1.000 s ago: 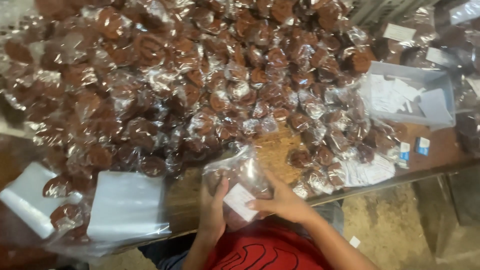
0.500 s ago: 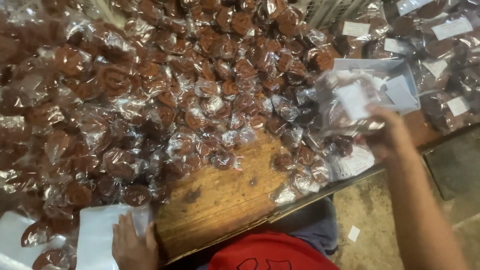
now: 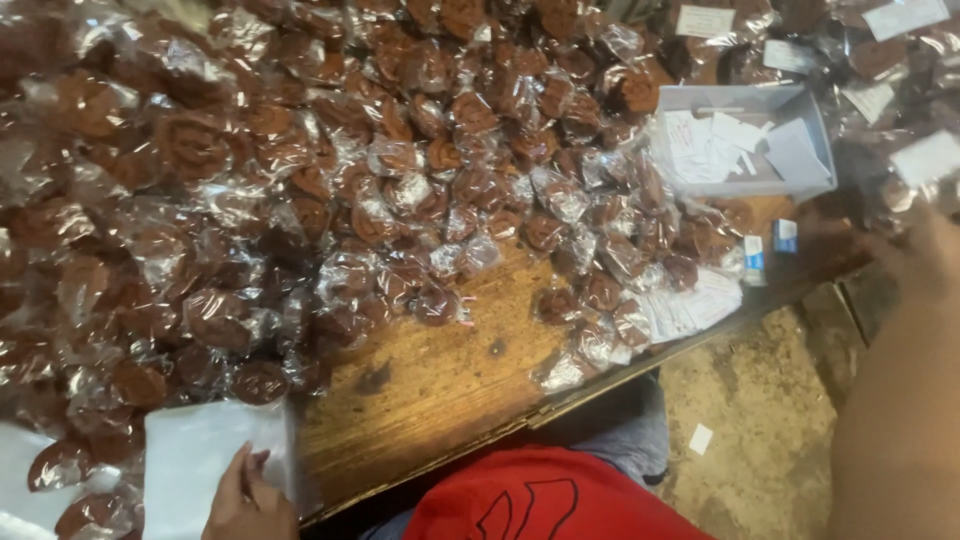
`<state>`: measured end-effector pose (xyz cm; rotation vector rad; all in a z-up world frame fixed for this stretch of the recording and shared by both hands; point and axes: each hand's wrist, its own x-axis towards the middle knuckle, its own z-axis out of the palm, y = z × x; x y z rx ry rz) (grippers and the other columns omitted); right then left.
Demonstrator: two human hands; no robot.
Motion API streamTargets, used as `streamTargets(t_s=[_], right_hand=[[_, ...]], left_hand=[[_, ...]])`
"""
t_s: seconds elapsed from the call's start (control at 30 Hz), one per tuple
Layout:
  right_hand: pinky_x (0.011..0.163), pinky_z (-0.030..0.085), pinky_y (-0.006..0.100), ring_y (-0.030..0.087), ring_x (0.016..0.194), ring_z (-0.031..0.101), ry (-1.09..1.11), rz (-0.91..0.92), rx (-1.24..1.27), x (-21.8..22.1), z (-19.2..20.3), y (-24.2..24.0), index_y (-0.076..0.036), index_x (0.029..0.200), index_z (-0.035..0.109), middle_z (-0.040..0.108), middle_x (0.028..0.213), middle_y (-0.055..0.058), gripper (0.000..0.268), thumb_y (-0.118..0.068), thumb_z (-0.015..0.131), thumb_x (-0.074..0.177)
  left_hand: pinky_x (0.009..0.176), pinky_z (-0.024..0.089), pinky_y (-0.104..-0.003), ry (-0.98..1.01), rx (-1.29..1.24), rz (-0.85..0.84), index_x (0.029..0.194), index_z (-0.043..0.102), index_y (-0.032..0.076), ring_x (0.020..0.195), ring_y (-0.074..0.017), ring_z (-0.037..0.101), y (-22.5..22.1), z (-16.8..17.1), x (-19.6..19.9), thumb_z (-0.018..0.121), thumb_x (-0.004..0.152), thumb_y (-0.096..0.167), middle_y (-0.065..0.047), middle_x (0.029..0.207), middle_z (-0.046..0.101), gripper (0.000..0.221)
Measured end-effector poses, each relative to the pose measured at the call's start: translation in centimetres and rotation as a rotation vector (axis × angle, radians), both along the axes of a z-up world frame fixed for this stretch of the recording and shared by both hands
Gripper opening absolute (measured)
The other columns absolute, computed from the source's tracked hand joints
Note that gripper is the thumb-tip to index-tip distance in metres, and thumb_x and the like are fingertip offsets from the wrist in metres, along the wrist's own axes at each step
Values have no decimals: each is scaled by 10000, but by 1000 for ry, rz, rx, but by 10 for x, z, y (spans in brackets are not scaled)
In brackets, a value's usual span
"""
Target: Packaging individually wrapped bread rolls into larger plastic bags and sealing them with a stapler.
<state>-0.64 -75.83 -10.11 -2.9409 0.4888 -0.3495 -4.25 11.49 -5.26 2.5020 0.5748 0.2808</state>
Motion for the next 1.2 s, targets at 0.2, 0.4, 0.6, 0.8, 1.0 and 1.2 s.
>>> streamTargets(t_s=[0.2, 0.4, 0.6, 0.8, 1.0, 1.2], right_hand=[[473, 485, 282, 42, 648, 649, -608, -614, 797, 22, -43, 85, -168, 911, 625, 629, 751, -18, 121, -239, 673, 996], [1062, 409, 408, 233, 1212, 556, 5, 44, 891, 22, 61, 399, -152, 1386, 521, 583, 1347, 78, 404, -143, 500, 982], [595, 508, 253, 97, 635, 601, 341, 605, 1347, -1, 101, 572, -63, 1063, 695, 615, 722, -18, 196, -148, 732, 890], [483, 474, 230, 70, 489, 601, 380, 546, 1099, 12, 83, 588, -167, 740, 654, 663, 613, -49, 294, -325, 581, 976], [303, 305, 202, 66, 346, 409, 92, 600, 1054, 11, 45, 601, -160, 623, 479, 431, 458, -52, 402, -156, 618, 1000], [293, 422, 136, 59, 369, 545, 186, 937, 817, 31, 69, 597, -47, 906, 671, 638, 583, 24, 212, -5, 498, 1022]], left_hand=[[747, 430, -269, -547, -450, 308, 1170, 574, -12, 777, -171, 501, -5, 15, 16, 420, 1203, 15, -99, 823, 511, 159], [593, 594, -344, 47, -1269, -137, 1391, 482, 135, 793, -214, 601, -60, 69, 32, 675, 833, -3, -97, 1048, 592, 606], [539, 594, -301, 371, -1049, -116, 1034, 774, 99, 673, -186, 743, -131, 83, 70, 810, 785, 129, -81, 877, 814, 254], [712, 593, -221, 557, -918, -202, 1322, 683, 203, 917, -127, 674, -86, 81, 78, 712, 850, 135, -28, 1436, 645, 478], [766, 626, -273, 171, -1187, 148, 1169, 650, 35, 811, -212, 723, -86, 61, 85, 696, 867, -86, -107, 858, 721, 329], [768, 589, -261, 231, -1085, 37, 973, 644, 66, 817, -186, 670, -82, 42, 87, 715, 906, 39, -55, 886, 702, 101]])
